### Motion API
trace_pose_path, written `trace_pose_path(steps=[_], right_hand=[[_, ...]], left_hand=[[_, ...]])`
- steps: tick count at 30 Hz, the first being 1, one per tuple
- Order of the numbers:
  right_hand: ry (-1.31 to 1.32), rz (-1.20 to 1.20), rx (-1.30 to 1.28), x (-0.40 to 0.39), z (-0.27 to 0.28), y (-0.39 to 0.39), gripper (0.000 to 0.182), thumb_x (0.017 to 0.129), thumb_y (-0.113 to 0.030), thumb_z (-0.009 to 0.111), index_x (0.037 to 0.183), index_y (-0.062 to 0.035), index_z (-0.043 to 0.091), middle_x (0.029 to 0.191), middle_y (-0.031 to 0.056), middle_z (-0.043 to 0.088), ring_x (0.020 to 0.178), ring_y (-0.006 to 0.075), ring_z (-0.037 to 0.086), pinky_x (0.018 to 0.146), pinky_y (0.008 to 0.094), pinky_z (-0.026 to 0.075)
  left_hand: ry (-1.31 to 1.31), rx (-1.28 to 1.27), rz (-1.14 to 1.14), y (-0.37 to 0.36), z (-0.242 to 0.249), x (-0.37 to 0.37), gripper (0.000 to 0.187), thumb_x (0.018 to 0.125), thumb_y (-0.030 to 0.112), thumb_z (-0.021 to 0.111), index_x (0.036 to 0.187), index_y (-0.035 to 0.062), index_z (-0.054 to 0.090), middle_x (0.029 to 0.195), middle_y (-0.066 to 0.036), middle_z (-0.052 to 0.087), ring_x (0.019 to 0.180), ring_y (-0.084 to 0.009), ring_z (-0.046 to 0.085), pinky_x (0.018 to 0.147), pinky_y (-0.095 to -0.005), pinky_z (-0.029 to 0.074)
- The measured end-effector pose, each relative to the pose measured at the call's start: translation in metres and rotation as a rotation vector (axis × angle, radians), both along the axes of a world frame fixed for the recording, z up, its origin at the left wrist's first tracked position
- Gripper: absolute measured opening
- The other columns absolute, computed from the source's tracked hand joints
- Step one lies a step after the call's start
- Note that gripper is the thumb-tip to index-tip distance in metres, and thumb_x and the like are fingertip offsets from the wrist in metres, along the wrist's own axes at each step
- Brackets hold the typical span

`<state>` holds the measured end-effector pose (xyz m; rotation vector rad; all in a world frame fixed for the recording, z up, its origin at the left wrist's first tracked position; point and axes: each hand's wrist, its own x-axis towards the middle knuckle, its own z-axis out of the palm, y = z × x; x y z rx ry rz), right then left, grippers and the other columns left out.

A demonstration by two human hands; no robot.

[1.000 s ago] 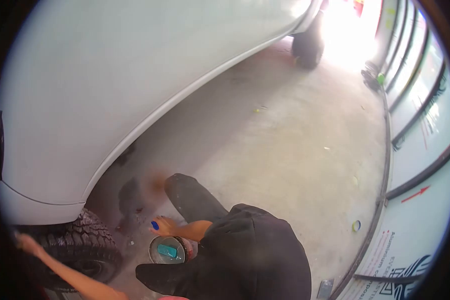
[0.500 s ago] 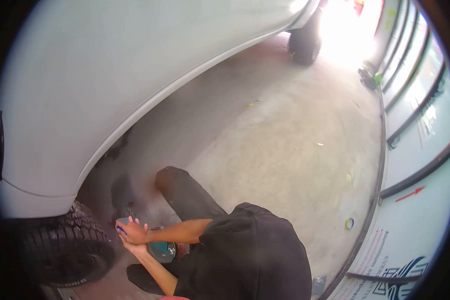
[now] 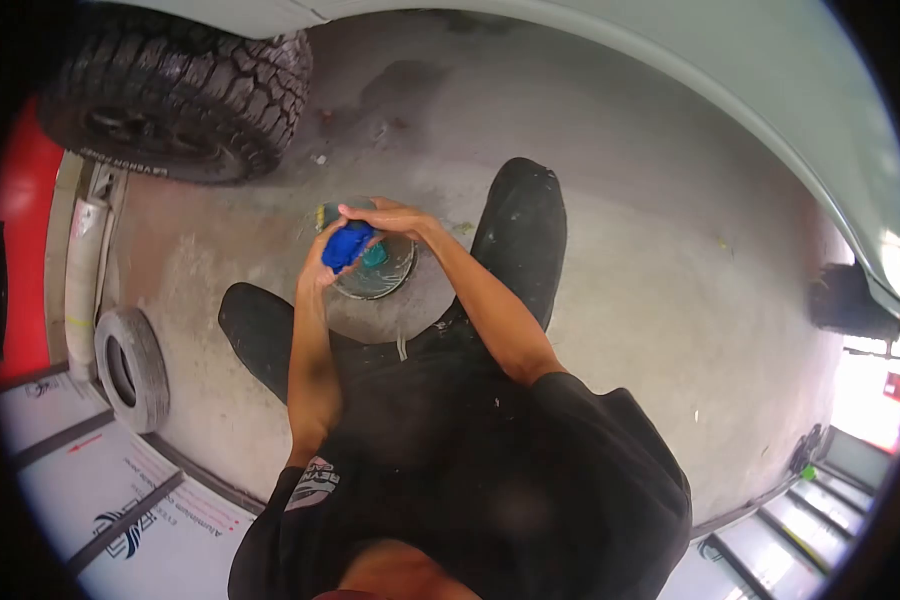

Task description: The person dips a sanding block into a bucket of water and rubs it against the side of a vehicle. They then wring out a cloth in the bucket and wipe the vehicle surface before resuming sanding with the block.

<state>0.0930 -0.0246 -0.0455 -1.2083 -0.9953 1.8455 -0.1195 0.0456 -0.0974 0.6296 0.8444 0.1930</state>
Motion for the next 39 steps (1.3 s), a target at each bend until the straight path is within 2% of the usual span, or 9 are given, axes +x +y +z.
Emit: trace_pose_path(steps=[5,8,12,15,24,29,32,35,39], right_hand=[[-0.008,0.005,-0.197,-0.014,-0.024,0.0,0.059,0.11,-0.046,0.051,0.149,-0.0009,0.048,0.145,0.0195,0.057,0.128,0.028,0.061,0.11,0.051,0.051],[-0.472,-0.072,-0.095,-0.03,-0.068,0.003,0.05,0.102,-0.035,0.059,0.136,0.0018,0.057,0.134,0.0262,0.064,0.125,0.0352,0.064,0.105,0.0509,0.053],[-0.926,-0.016,0.046,-0.069,-0.155,0.012,0.036,0.083,-0.027,0.067,0.104,0.0002,0.078,0.114,0.0295,0.073,0.112,0.0434,0.07,0.095,0.0519,0.056],[-0.99,0.179,-0.082,-0.071,-0.213,0.016,0.037,0.084,-0.03,0.067,0.103,-0.0017,0.08,0.115,0.0272,0.074,0.108,0.0435,0.073,0.094,0.0528,0.056],[-1.269,0.156,0.232,-0.067,-0.326,0.012,0.04,0.086,-0.03,0.064,0.108,0.0008,0.079,0.111,0.0291,0.074,0.107,0.044,0.073,0.091,0.0524,0.057],[-1.172,0.447,0.289,-0.036,-0.136,0.039,0.04,0.087,-0.028,0.061,0.112,-0.0006,0.075,0.105,0.0292,0.074,0.101,0.043,0.073,0.084,0.0531,0.057],[-1.039,0.297,0.629,-0.013,0.028,0.065,0.034,0.087,-0.026,0.059,0.106,-0.0014,0.072,0.099,0.031,0.072,0.094,0.0444,0.072,0.08,0.0546,0.056],[-1.232,-0.256,1.062,-0.049,0.258,0.086,0.028,0.097,-0.026,0.066,0.105,0.0007,0.073,0.089,0.0283,0.072,0.081,0.0512,0.07,0.076,0.058,0.057],[-1.502,-0.603,1.786,-0.054,0.42,0.137,0.059,0.09,-0.007,0.067,0.146,0.0033,0.054,0.15,0.0279,0.054,0.14,0.0419,0.053,0.112,0.047,0.048]], left_hand=[[0.225,0.306,-0.268,-0.014,0.036,-0.005,0.059,0.091,0.051,0.08,0.124,0.0039,0.067,0.106,-0.009,0.074,0.085,-0.0172,0.074,0.06,-0.0296,0.058],[0.505,0.703,-0.552,-0.01,-0.039,-0.002,0.081,0.081,0.058,0.086,0.141,0.0095,0.063,0.127,-0.012,0.074,0.11,-0.026,0.073,0.097,-0.0407,0.058],[0.938,1.13,-0.821,-0.044,-0.145,0.017,0.066,0.086,0.056,0.075,0.137,0.0143,0.069,0.137,-0.02,0.068,0.128,-0.0334,0.066,0.107,-0.0455,0.053],[0.9,0.897,-1.109,-0.053,-0.115,0.023,0.062,0.09,0.052,0.07,0.138,0.0133,0.068,0.141,-0.017,0.067,0.131,-0.0347,0.064,0.108,-0.0456,0.053],[0.856,1.193,-1.352,0.005,0.001,0.018,0.058,0.085,0.044,0.08,0.128,0.0062,0.073,0.133,-0.019,0.071,0.125,-0.0322,0.068,0.103,-0.0444,0.055],[0.757,1.094,-1.262,0.05,0.002,-0.013,0.06,0.085,0.046,0.08,0.127,0.0044,0.073,0.133,-0.017,0.071,0.122,-0.0327,0.069,0.102,-0.045,0.056],[0.785,1.15,-1.239,0.059,0.015,-0.005,0.057,0.085,0.047,0.077,0.126,0.0062,0.074,0.132,-0.016,0.072,0.12,-0.0318,0.07,0.101,-0.0445,0.056],[0.856,1.273,-1.211,0.06,0.011,0.011,0.054,0.087,0.046,0.074,0.125,0.0079,0.074,0.132,-0.015,0.072,0.12,-0.0308,0.071,0.1,-0.0438,0.056],[0.801,1.265,-1.178,0.058,0.044,0.031,0.051,0.087,0.043,0.072,0.126,0.0101,0.075,0.132,-0.013,0.073,0.12,-0.0301,0.071,0.1,-0.0439,0.056]])
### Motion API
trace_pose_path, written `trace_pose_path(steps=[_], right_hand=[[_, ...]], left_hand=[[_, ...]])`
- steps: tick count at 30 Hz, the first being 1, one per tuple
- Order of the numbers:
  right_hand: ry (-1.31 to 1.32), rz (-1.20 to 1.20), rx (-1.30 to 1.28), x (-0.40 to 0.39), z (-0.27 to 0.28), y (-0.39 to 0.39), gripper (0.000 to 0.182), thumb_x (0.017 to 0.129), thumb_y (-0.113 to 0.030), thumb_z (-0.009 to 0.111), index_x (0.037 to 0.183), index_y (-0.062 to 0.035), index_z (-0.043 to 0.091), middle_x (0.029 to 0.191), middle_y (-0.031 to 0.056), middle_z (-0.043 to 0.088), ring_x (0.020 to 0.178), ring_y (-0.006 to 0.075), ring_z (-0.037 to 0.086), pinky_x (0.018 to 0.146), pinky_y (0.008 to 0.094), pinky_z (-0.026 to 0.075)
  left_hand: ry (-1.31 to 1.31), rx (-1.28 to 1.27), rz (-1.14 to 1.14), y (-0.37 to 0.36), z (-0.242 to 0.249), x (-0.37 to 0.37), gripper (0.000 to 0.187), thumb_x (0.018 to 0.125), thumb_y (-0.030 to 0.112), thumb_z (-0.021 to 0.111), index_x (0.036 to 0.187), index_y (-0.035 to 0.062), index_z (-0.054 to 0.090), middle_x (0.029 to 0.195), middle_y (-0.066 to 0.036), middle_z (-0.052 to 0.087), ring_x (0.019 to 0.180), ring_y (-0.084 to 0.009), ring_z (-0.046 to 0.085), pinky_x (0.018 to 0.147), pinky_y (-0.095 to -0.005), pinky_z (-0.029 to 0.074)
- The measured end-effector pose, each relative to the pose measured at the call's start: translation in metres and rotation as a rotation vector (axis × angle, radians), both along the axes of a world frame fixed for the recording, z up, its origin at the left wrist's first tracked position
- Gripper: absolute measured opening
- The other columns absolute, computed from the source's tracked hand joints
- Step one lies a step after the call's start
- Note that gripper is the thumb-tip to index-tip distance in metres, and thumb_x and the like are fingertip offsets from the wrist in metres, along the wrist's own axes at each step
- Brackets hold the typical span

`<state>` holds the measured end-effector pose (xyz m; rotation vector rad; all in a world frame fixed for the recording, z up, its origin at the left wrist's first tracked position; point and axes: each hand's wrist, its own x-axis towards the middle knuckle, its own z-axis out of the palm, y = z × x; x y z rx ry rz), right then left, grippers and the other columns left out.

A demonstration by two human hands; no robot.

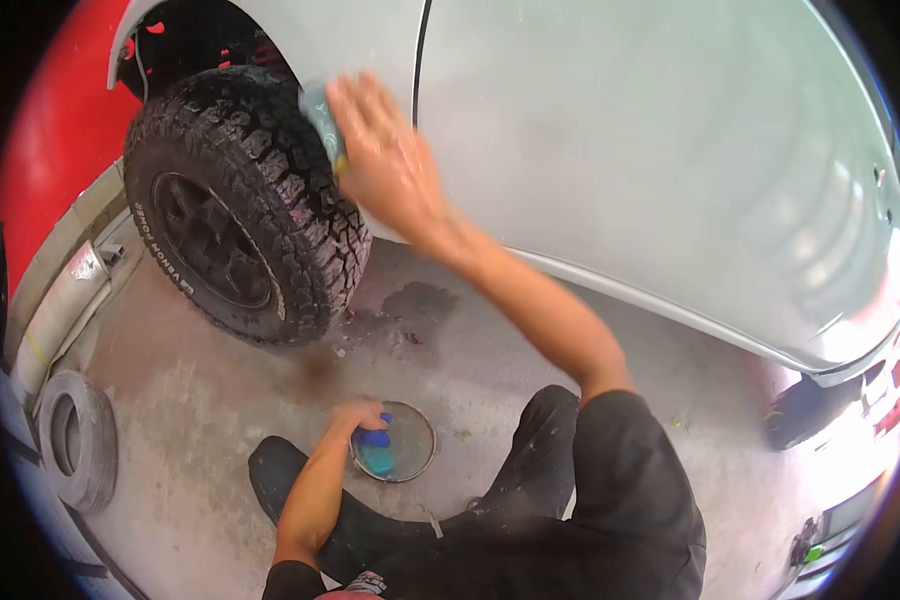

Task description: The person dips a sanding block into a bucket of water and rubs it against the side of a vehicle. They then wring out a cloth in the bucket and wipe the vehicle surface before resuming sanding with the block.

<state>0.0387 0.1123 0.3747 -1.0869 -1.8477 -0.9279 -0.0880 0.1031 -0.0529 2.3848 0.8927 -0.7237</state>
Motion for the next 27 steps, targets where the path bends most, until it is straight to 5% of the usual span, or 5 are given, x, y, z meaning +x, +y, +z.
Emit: trace_pose_path(steps=[7,12,17,23,27], right_hand=[[-0.726,-0.566,-0.016,0.061,-0.066,0.026,0.07,0.101,-0.033,0.049,0.162,-0.0039,0.036,0.171,0.0046,0.035,0.16,0.0219,0.029,0.131,0.0459,0.019],[-0.354,-0.69,0.139,0.02,0.096,0.062,0.072,0.102,-0.041,0.055,0.16,-0.0005,0.039,0.167,0.0156,0.038,0.156,0.0268,0.034,0.129,0.0432,0.023],[-0.394,-0.64,0.062,0.057,-0.07,0.041,0.077,0.102,-0.045,0.055,0.157,0.0064,0.04,0.169,0.021,0.033,0.157,0.0369,0.031,0.128,0.0489,0.024],[-0.196,-0.58,0.084,0.029,0.091,0.056,0.075,0.1,-0.037,0.06,0.15,0.0151,0.041,0.159,0.0343,0.04,0.151,0.0456,0.036,0.125,0.0575,0.026],[-0.279,-0.612,0.052,0.048,-0.042,0.048,0.089,0.101,-0.044,0.06,0.159,0.0142,0.027,0.17,0.0317,0.02,0.16,0.0461,0.016,0.131,0.0548,0.012]], left_hand=[[-0.041,-0.031,-0.102,-0.001,-0.009,0.015,0.052,0.086,0.043,0.073,0.128,0.0114,0.075,0.131,-0.013,0.073,0.12,-0.0297,0.071,0.1,-0.0446,0.057],[-0.013,-0.041,-0.112,0.001,0.002,0.011,0.052,0.085,0.042,0.074,0.127,0.011,0.075,0.132,-0.015,0.073,0.119,-0.0298,0.072,0.099,-0.0448,0.057],[-0.097,-0.125,-0.047,0.01,-0.022,0.019,0.052,0.085,0.042,0.073,0.127,0.0114,0.075,0.133,-0.014,0.073,0.119,-0.0296,0.072,0.099,-0.0448,0.057],[0.052,-0.06,-0.11,0.0,0.026,0.018,0.052,0.087,0.042,0.07,0.129,0.0122,0.074,0.135,-0.015,0.071,0.121,-0.0319,0.071,0.101,-0.0447,0.056],[-0.019,-0.126,-0.086,0.002,0.009,0.029,0.053,0.087,0.042,0.069,0.131,0.0132,0.073,0.138,-0.012,0.07,0.125,-0.0321,0.068,0.103,-0.0472,0.055]])
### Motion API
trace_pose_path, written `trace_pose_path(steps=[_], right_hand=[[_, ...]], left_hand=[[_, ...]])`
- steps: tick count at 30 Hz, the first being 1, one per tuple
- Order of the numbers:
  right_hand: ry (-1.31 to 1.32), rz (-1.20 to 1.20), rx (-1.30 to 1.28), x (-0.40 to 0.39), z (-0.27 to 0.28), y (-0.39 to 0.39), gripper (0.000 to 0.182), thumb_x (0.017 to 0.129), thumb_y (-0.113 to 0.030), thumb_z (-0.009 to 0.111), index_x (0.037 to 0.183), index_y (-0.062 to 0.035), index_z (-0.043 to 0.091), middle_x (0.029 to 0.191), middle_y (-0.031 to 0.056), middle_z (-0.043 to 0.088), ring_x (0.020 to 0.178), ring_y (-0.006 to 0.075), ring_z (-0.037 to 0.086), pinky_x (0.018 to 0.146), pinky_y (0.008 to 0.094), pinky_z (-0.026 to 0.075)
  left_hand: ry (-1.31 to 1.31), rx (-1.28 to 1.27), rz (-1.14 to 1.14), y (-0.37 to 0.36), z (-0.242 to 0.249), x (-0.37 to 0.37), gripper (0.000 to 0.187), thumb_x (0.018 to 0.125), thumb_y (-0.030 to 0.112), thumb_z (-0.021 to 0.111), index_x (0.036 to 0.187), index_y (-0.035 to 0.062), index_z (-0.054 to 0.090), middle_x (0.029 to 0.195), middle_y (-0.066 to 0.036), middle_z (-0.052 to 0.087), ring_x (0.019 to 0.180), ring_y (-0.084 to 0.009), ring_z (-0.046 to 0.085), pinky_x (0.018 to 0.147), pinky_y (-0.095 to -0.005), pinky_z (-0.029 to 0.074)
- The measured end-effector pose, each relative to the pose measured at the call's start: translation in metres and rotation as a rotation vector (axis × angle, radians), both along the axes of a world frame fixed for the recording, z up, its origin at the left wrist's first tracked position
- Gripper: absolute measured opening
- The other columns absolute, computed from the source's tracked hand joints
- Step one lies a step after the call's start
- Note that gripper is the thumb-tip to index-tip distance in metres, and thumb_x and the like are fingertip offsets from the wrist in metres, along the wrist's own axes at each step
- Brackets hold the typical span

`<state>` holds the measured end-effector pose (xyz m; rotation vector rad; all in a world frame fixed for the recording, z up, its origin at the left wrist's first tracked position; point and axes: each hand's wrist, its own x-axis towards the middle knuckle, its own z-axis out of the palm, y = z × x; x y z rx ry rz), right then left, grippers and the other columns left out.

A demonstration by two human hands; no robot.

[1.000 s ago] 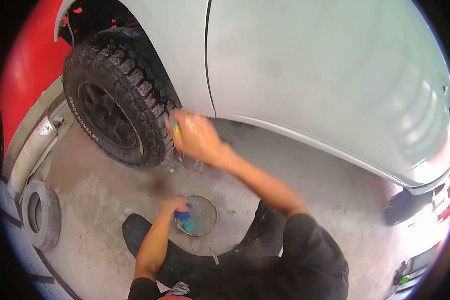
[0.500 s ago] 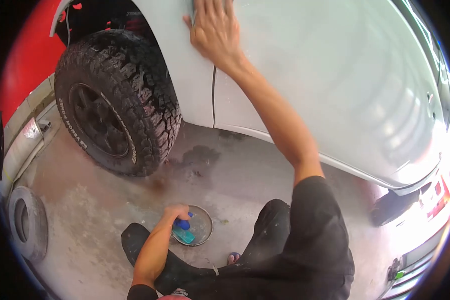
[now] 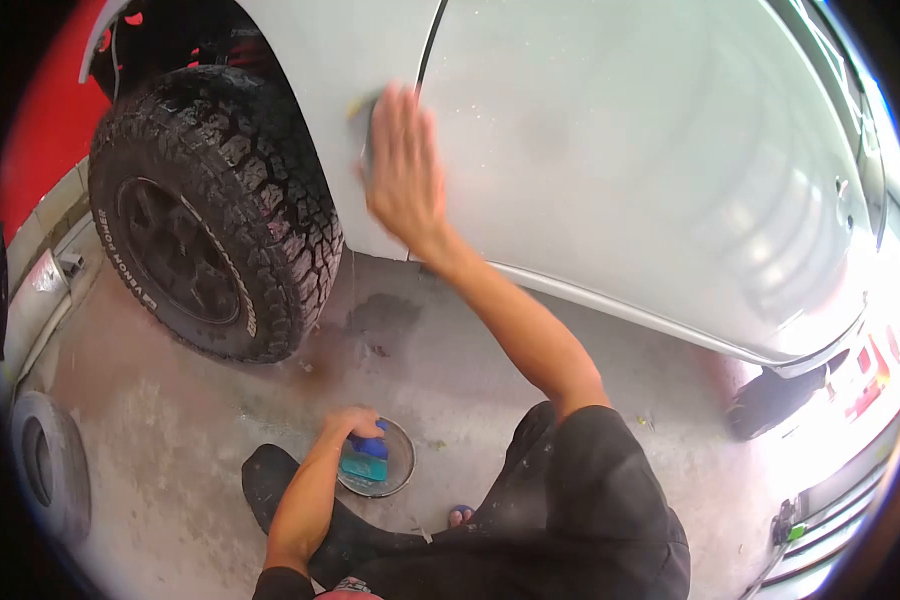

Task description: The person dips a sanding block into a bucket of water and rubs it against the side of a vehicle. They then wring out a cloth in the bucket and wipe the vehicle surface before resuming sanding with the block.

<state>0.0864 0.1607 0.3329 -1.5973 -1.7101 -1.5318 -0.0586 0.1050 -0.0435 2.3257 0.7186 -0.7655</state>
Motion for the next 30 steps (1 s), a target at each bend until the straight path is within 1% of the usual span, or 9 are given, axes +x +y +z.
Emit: trace_pose_path(steps=[3,7,10,12,14,17,23,26,30], right_hand=[[-0.156,0.043,-0.06,0.006,0.029,-0.002,0.088,0.102,-0.049,0.057,0.157,0.015,0.031,0.169,0.0321,0.025,0.159,0.0467,0.02,0.13,0.0535,0.015],[-0.152,0.17,0.419,-0.019,0.176,0.044,0.081,0.107,-0.047,0.05,0.154,0.0172,0.034,0.163,0.0344,0.033,0.155,0.0479,0.028,0.128,0.0555,0.02],[-0.09,0.025,0.105,-0.006,0.071,0.012,0.086,0.108,-0.054,0.039,0.156,0.0181,0.03,0.169,0.0335,0.022,0.159,0.0488,0.017,0.131,0.0543,0.013],[-0.174,-0.05,-0.076,0.009,0.012,-0.007,0.089,0.105,-0.059,0.04,0.157,0.0132,0.035,0.17,0.0285,0.026,0.16,0.0426,0.019,0.131,0.0514,0.012],[-0.221,-0.035,-0.02,0.007,0.043,-0.001,0.087,0.107,-0.058,0.039,0.157,0.0132,0.034,0.171,0.0267,0.026,0.16,0.042,0.02,0.131,0.0517,0.013],[-0.192,-0.033,0.331,-0.018,0.185,0.044,0.088,0.106,-0.057,0.045,0.157,0.0142,0.032,0.172,0.027,0.023,0.16,0.0421,0.02,0.13,0.0527,0.014],[-0.097,0.079,0.021,0.002,0.039,0.0,0.09,0.104,-0.056,0.051,0.155,0.0158,0.034,0.167,0.0321,0.028,0.158,0.0456,0.024,0.129,0.0546,0.019],[-0.125,0.066,0.098,-0.005,0.165,0.034,0.1,0.099,-0.064,0.055,0.156,0.0156,0.033,0.169,0.0321,0.024,0.159,0.0457,0.019,0.13,0.0541,0.016],[-0.174,0.05,0.288,-0.016,0.178,0.046,0.101,0.096,-0.069,0.056,0.15,0.0153,0.041,0.161,0.0326,0.037,0.153,0.0471,0.032,0.128,0.0542,0.021]], left_hand=[[0.025,-0.013,0.028,0.0,-0.025,0.005,0.053,0.088,0.043,0.067,0.133,0.015,0.073,0.138,-0.011,0.07,0.127,-0.0317,0.067,0.104,-0.0503,0.054],[0.038,0.05,-0.055,0.006,-0.003,0.013,0.056,0.089,0.044,0.067,0.135,0.0133,0.071,0.139,-0.012,0.069,0.127,-0.031,0.067,0.105,-0.0468,0.054],[-0.06,0.004,0.027,0.013,-0.014,0.022,0.058,0.088,0.046,0.068,0.136,0.0131,0.07,0.14,-0.013,0.069,0.126,-0.0311,0.068,0.104,-0.0464,0.054],[-0.054,-0.015,0.021,0.008,-0.017,0.016,0.058,0.088,0.046,0.068,0.136,0.0129,0.071,0.14,-0.013,0.069,0.125,-0.0309,0.068,0.104,-0.0466,0.054],[-0.04,0.034,-0.002,0.012,-0.015,0.008,0.058,0.088,0.046,0.068,0.135,0.0127,0.071,0.139,-0.013,0.069,0.124,-0.0308,0.069,0.103,-0.0467,0.054],[-0.006,0.074,-0.025,0.006,-0.015,0.003,0.058,0.088,0.046,0.069,0.135,0.0127,0.071,0.138,-0.013,0.07,0.123,-0.0306,0.07,0.103,-0.0468,0.054],[-0.118,0.009,0.066,0.017,-0.024,0.005,0.053,0.086,0.044,0.072,0.129,0.0121,0.074,0.134,-0.013,0.072,0.12,-0.0309,0.071,0.101,-0.0454,0.056],[-0.093,0.093,0.011,0.01,-0.008,-0.004,0.051,0.086,0.043,0.071,0.126,0.0105,0.076,0.13,-0.015,0.073,0.117,-0.0319,0.072,0.099,-0.044,0.057],[-0.067,0.003,0.045,0.015,0.013,-0.01,0.053,0.086,0.044,0.07,0.127,0.0101,0.075,0.131,-0.016,0.073,0.118,-0.0323,0.072,0.099,-0.0441,0.057]])
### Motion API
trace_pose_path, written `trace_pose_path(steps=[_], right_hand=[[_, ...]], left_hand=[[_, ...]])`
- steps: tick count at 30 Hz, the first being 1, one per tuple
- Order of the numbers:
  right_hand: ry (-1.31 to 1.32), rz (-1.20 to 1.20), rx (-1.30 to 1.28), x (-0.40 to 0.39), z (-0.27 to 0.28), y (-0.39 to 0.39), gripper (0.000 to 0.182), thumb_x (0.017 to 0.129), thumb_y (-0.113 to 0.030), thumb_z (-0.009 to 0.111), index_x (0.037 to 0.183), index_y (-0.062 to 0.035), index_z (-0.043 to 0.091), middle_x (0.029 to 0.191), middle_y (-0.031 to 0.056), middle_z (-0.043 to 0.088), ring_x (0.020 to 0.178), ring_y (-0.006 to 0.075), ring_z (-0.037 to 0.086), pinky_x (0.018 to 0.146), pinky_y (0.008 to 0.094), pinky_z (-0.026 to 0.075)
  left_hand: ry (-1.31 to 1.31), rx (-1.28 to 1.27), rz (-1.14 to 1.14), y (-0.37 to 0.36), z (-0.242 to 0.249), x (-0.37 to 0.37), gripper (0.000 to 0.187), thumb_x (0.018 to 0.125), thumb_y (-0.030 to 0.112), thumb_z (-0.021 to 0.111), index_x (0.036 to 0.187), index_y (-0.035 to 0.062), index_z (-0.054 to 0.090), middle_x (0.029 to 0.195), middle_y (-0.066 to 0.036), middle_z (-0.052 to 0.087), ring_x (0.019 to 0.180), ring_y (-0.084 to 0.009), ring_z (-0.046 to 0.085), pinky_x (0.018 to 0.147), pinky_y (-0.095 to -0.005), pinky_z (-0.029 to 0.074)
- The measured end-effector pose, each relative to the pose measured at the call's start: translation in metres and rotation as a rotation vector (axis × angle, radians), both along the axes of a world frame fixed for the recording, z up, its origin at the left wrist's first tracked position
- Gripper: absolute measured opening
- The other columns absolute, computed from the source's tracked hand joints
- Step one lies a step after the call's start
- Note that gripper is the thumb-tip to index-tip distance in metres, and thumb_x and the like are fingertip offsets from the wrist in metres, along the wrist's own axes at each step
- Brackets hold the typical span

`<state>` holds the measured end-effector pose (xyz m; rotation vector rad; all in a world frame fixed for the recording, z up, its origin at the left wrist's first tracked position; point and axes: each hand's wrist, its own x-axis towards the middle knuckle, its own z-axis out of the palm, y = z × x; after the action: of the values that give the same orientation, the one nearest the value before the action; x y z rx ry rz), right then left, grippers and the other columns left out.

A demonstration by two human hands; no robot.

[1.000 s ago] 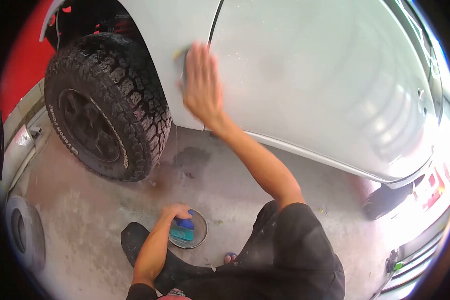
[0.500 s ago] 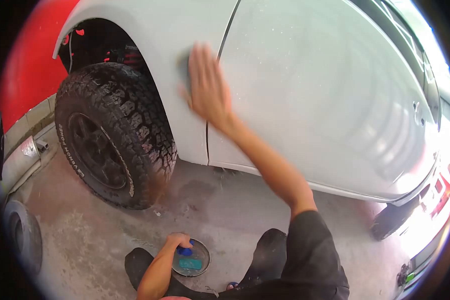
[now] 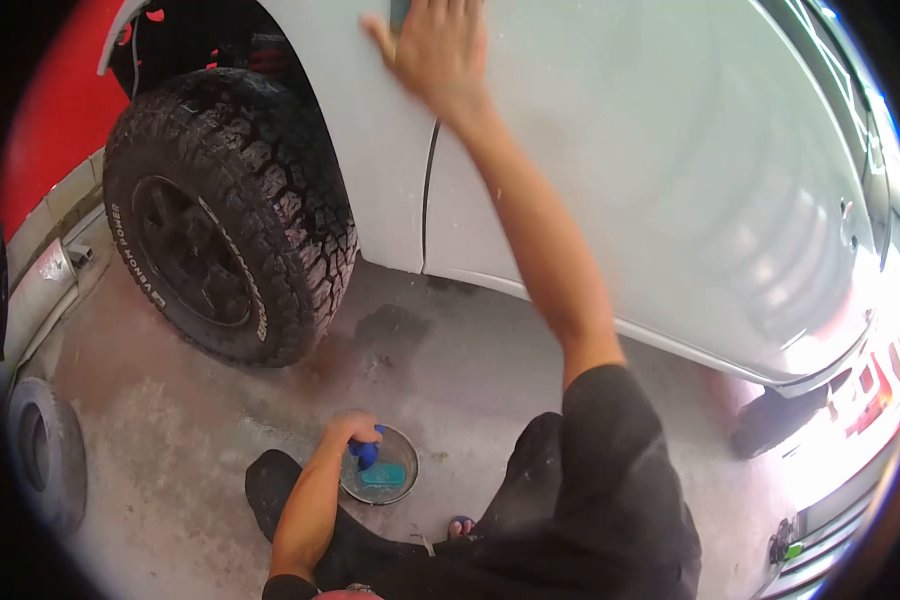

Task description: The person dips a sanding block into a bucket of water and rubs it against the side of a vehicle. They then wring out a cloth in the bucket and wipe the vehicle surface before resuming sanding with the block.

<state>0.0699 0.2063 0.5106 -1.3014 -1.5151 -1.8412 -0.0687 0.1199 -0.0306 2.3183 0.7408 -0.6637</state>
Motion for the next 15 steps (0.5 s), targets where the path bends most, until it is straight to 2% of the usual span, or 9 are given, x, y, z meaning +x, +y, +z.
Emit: trace_pose_path(steps=[3,4,6,8,9,10,11,13,15], right_hand=[[-0.054,0.042,-0.13,-0.004,-0.125,-0.045,0.091,0.096,-0.068,0.058,0.135,0.0137,0.053,0.141,0.0321,0.056,0.137,0.0483,0.048,0.121,0.056,0.03],[-0.111,0.068,-0.093,-0.001,-0.115,-0.037,0.091,0.095,-0.068,0.058,0.135,0.0136,0.053,0.141,0.0326,0.056,0.137,0.0487,0.048,0.12,0.0564,0.031],[-0.23,0.112,-0.046,0.007,-0.058,-0.01,0.093,0.095,-0.07,0.058,0.135,0.0135,0.053,0.14,0.0336,0.056,0.136,0.0495,0.048,0.119,0.057,0.033],[-0.037,0.124,-0.067,-0.024,0.013,0.013,0.09,0.105,-0.054,0.051,0.158,0.0148,0.027,0.168,0.0311,0.026,0.161,0.0404,0.015,0.133,0.0501,0.012],[-0.046,0.042,-0.02,-0.026,0.02,0.023,0.098,0.103,-0.064,0.049,0.157,0.0157,0.028,0.168,0.0318,0.024,0.161,0.0404,0.014,0.133,0.0501,0.01],[-0.021,0.047,-0.034,-0.025,0.006,0.02,0.099,0.103,-0.064,0.049,0.157,0.0157,0.028,0.168,0.032,0.023,0.161,0.041,0.013,0.133,0.0506,0.009],[0.002,0.044,-0.051,-0.02,-0.019,0.01,0.1,0.102,-0.065,0.049,0.157,0.0158,0.028,0.169,0.0322,0.021,0.161,0.0416,0.013,0.133,0.0511,0.009],[-0.252,-0.186,0.144,0.012,-0.114,0.005,0.105,0.101,-0.069,0.048,0.159,0.0157,0.025,0.17,0.032,0.018,0.161,0.043,0.011,0.132,0.0528,0.007],[-0.244,-0.146,-0.021,0.027,-0.155,-0.004,0.111,0.099,-0.073,0.048,0.16,0.0151,0.022,0.171,0.0315,0.016,0.162,0.0437,0.009,0.132,0.0539,0.006]], left_hand=[[-0.037,-0.01,0.03,0.001,-0.024,0.006,0.053,0.085,0.043,0.071,0.127,0.0108,0.075,0.131,-0.014,0.074,0.118,-0.0316,0.072,0.099,-0.0453,0.057],[-0.051,0.009,0.043,0.003,-0.028,0.003,0.052,0.085,0.042,0.071,0.126,0.0107,0.076,0.13,-0.014,0.074,0.118,-0.0317,0.072,0.099,-0.0454,0.058],[-0.035,0.014,0.029,-0.003,-0.037,0.004,0.051,0.085,0.041,0.071,0.126,0.0107,0.076,0.129,-0.015,0.074,0.118,-0.0319,0.072,0.099,-0.0456,0.057],[0.027,0.013,-0.006,0.004,-0.034,0.005,0.05,0.084,0.039,0.07,0.126,0.0111,0.076,0.13,-0.016,0.074,0.118,-0.0322,0.072,0.1,-0.0458,0.057],[0.014,0.004,0.017,0.009,-0.029,0.006,0.05,0.084,0.039,0.071,0.126,0.0114,0.076,0.131,-0.016,0.073,0.118,-0.0319,0.072,0.101,-0.0457,0.057],[0.003,-0.003,0.031,0.011,-0.022,0.01,0.05,0.084,0.038,0.071,0.126,0.0117,0.076,0.132,-0.016,0.073,0.119,-0.0317,0.072,0.101,-0.0457,0.057],[-0.011,-0.013,0.038,0.012,-0.015,0.013,0.05,0.084,0.038,0.071,0.127,0.012,0.076,0.133,-0.016,0.072,0.119,-0.0314,0.072,0.101,-0.0457,0.056],[-0.12,-0.018,0.084,0.021,-0.024,0.023,0.051,0.084,0.038,0.071,0.128,0.0112,0.075,0.135,-0.016,0.071,0.121,-0.0307,0.071,0.102,-0.045,0.056],[-0.156,0.006,0.084,0.019,-0.035,0.022,0.052,0.084,0.038,0.071,0.128,0.0099,0.075,0.136,-0.016,0.071,0.123,-0.0307,0.07,0.102,-0.0445,0.056]])
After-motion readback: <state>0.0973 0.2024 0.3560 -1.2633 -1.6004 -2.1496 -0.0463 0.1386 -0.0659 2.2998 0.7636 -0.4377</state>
